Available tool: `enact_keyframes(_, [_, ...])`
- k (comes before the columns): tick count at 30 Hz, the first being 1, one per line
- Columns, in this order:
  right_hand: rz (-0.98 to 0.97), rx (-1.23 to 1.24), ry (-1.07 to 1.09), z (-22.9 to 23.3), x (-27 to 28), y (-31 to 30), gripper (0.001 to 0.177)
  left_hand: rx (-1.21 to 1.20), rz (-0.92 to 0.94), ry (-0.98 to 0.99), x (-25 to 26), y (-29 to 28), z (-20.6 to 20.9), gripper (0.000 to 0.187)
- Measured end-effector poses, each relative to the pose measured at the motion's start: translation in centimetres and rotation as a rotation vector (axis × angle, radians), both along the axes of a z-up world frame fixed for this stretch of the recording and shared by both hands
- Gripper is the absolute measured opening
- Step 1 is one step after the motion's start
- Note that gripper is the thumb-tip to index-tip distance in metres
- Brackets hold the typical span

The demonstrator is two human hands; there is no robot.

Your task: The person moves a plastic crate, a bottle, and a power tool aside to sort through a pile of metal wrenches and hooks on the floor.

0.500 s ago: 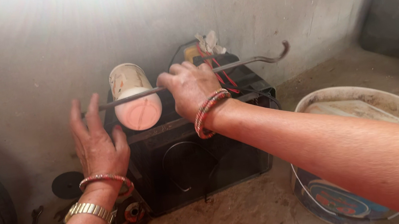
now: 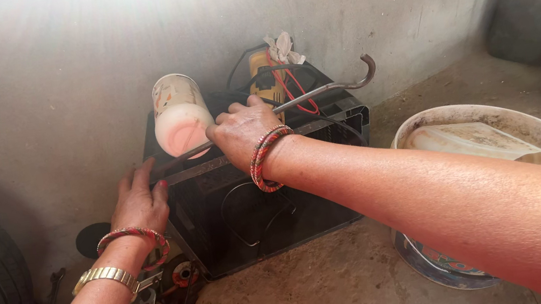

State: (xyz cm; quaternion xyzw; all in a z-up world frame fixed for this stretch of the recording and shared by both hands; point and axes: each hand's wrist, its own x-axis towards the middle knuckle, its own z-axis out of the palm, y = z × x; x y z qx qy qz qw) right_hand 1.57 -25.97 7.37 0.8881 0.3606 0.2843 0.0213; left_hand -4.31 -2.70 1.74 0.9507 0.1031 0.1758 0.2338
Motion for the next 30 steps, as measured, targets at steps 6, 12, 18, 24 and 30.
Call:
enact_keyframes(6, [0.160, 0.033, -0.223, -2.3, 0.6, -1.3, 0.020, 0.129, 0.034, 0.193, -0.8, -1.4, 0.9, 0.091])
enact_keyframes(12, [0.153, 0.061, -0.268, -1.3, 0.4, -1.8, 0.018, 0.307, 0.036, 0.120, -1.2, -2.8, 0.9, 0.099])
enact_keyframes(18, [0.096, 0.134, -0.312, 0.0, 0.4, -2.9, 0.018, 0.222, -0.106, -0.250, 0.1, -2.7, 0.5, 0.078])
enact_keyframes(24, [-0.084, 0.177, -0.206, 1.1, 1.6, -2.4, 0.018, 0.312, -0.116, -0.287, 0.8, -3.9, 0.8, 0.084])
enact_keyframes(30, [-0.066, 0.123, -0.192, -1.2, 2.4, -1.1, 0.028, 0.374, 0.011, 0.045, 0.0, -3.3, 0.9, 0.098])
